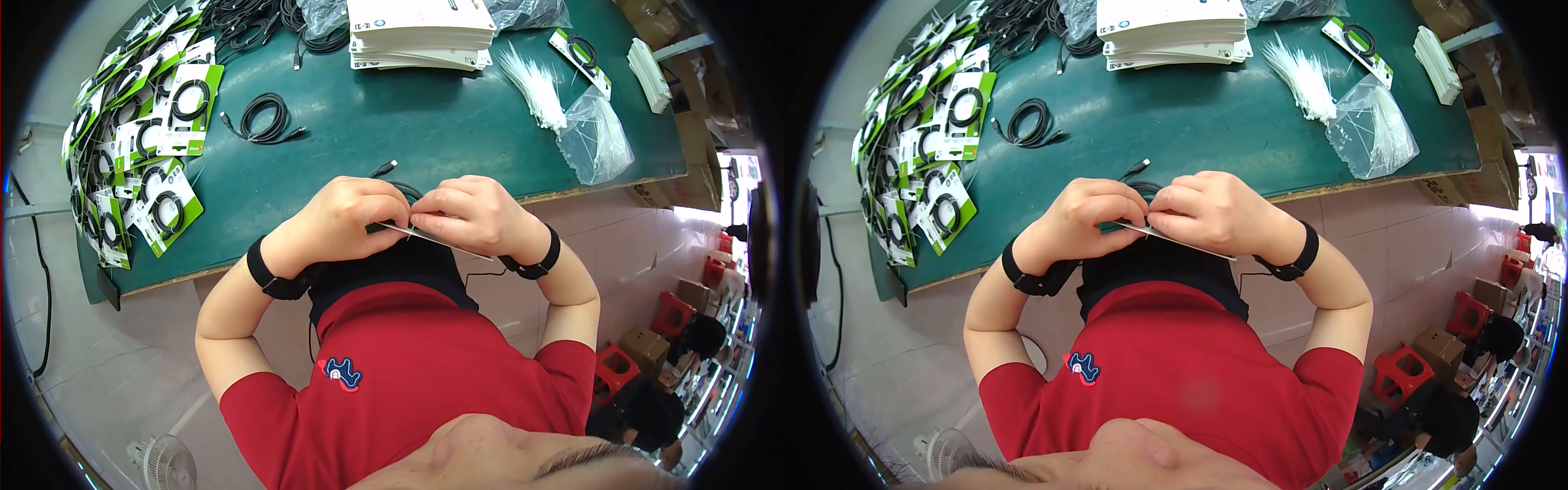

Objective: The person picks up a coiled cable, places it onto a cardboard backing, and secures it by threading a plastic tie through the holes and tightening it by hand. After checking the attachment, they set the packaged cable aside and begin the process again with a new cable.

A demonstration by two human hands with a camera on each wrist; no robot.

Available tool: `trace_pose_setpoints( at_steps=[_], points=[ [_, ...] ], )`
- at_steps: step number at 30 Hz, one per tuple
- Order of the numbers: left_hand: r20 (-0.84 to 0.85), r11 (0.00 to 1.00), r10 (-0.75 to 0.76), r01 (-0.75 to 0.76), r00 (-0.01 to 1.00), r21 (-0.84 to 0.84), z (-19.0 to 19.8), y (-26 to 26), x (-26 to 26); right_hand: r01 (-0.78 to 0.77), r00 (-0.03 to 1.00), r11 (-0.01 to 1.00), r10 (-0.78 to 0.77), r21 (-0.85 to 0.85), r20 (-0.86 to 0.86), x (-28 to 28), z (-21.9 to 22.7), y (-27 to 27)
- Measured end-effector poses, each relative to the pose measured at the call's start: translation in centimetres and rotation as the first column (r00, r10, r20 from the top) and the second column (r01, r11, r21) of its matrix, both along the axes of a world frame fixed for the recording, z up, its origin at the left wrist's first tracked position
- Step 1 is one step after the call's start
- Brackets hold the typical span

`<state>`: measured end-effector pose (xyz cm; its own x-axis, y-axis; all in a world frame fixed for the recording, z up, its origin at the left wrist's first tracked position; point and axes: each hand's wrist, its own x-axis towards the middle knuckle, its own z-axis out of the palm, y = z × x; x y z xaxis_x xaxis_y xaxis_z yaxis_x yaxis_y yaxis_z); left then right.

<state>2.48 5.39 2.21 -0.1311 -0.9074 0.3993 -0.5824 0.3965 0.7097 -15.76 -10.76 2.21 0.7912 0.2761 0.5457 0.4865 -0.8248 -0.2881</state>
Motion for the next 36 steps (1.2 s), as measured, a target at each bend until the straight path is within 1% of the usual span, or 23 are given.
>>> trace_pose_setpoints(
  at_steps=[2, 3, 6, 7, 9, 10, 11, 13, 14, 15, 17, 18, 23, 26, 27, 30, 31, 33, 34, 35, 36],
  points=[
    [-0.015, 1.000, 0.000, 0.000, 1.000, 0.005, 0.1, -0.1, 0.0, -0.034, 0.997, 0.991, 0.042, 0.128, -0.059, -0.1, 0.1, 0.0],
    [-0.023, 1.000, 0.002, -0.002, 1.000, 0.017, 0.2, -0.1, 0.0, -0.034, 0.998, 0.992, 0.041, 0.125, -0.057, -0.2, 0.2, -0.1],
    [-0.039, 0.999, 0.009, -0.007, 0.999, 0.039, 0.4, -0.2, 0.0, -0.026, 0.977, 0.959, 0.084, 0.282, -0.195, -0.5, 0.8, -0.5],
    [-0.055, 0.999, 0.022, -0.021, 0.998, 0.030, 0.3, -0.3, 0.0, -0.025, 0.977, 0.960, 0.083, 0.280, -0.195, -0.6, 1.3, -0.4],
    [-0.088, 0.999, 0.047, -0.046, 0.995, 0.012, 0.0, -0.7, 0.0, 0.031, 0.971, 0.951, 0.044, 0.309, -0.234, -1.0, 2.7, -0.1],
    [-0.086, 0.999, 0.043, -0.043, 0.995, 0.009, 0.0, -0.9, 0.1, 0.060, 0.967, 0.945, 0.025, 0.322, -0.253, -1.2, 3.0, 0.0],
    [-0.082, 0.997, 0.072, -0.070, 0.994, 0.025, 0.0, -1.2, 0.2, 0.062, 0.968, 0.946, 0.020, 0.318, -0.250, -1.2, 3.1, 0.0],
    [-0.071, 0.991, 0.127, -0.123, 0.989, 0.055, 0.1, -1.8, 0.3, 0.116, 0.969, 0.976, -0.071, 0.183, -0.235, -0.9, 3.2, 0.3],
    [-0.067, 0.992, 0.123, -0.119, 0.990, 0.049, 0.2, -2.0, 0.3, 0.144, 0.968, 0.983, -0.117, 0.113, -0.222, -0.8, 3.2, 0.4],
    [-0.069, 0.987, 0.146, -0.141, 0.987, 0.076, 0.3, -2.2, 0.3, 0.147, 0.969, 0.983, -0.121, 0.108, -0.217, -0.7, 3.1, 0.4],
    [-0.071, 0.974, 0.196, -0.185, 0.978, 0.131, 0.5, -2.5, 0.2, 0.192, 0.966, 0.981, -0.193, -0.025, -0.173, -0.5, 2.4, 0.5],
    [-0.068, 0.975, 0.194, -0.185, 0.979, 0.125, 0.5, -2.5, 0.3, 0.214, 0.963, 0.973, -0.225, -0.090, -0.148, -0.3, 2.2, 0.4],
    [-0.081, 0.955, 0.255, -0.238, 0.963, 0.176, 0.5, -2.7, 0.5, 0.210, 0.970, 0.962, -0.228, -0.177, -0.088, 0.1, 2.0, 0.2],
    [-0.106, 0.941, 0.287, -0.259, 0.952, 0.217, 0.6, -3.0, 0.7, 0.277, 0.954, 0.934, -0.295, -0.226, -0.050, 0.6, 1.9, 0.5],
    [-0.110, 0.933, 0.307, -0.276, 0.945, 0.232, 0.6, -3.2, 0.8, 0.277, 0.954, 0.934, -0.295, -0.228, -0.049, 0.8, 1.9, 0.5],
    [-0.116, 0.915, 0.346, -0.308, 0.931, 0.261, 0.7, -3.4, 1.0, 0.337, 0.936, 0.915, -0.300, -0.221, 0.186, 1.7, 1.8, 0.5],
    [-0.133, 0.904, 0.377, -0.333, 0.917, 0.270, 0.7, -3.4, 1.0, 0.338, 0.935, 0.915, -0.300, -0.221, 0.187, 1.5, 1.7, 0.6],
    [-0.163, 0.878, 0.439, -0.383, 0.883, 0.288, 0.8, -3.4, 1.2, 0.208, 0.956, 0.975, -0.185, -0.082, 0.227, 0.6, 1.4, 1.3],
    [-0.163, 0.877, 0.442, -0.386, 0.882, 0.288, 0.8, -3.3, 1.3, 0.134, 0.960, 0.991, -0.127, -0.014, 0.251, 0.3, 1.3, 1.6],
    [-0.110, 0.880, 0.463, -0.440, 0.880, 0.180, 0.7, -3.0, 1.5, 0.132, 0.959, 0.991, -0.124, -0.015, 0.254, 0.2, 1.1, 1.6],
    [-0.055, 0.874, 0.485, -0.482, 0.873, 0.064, 0.8, -2.8, 1.8, 0.146, 0.964, 0.980, -0.172, 0.137, 0.202, 0.3, 0.9, 1.7]
  ],
)
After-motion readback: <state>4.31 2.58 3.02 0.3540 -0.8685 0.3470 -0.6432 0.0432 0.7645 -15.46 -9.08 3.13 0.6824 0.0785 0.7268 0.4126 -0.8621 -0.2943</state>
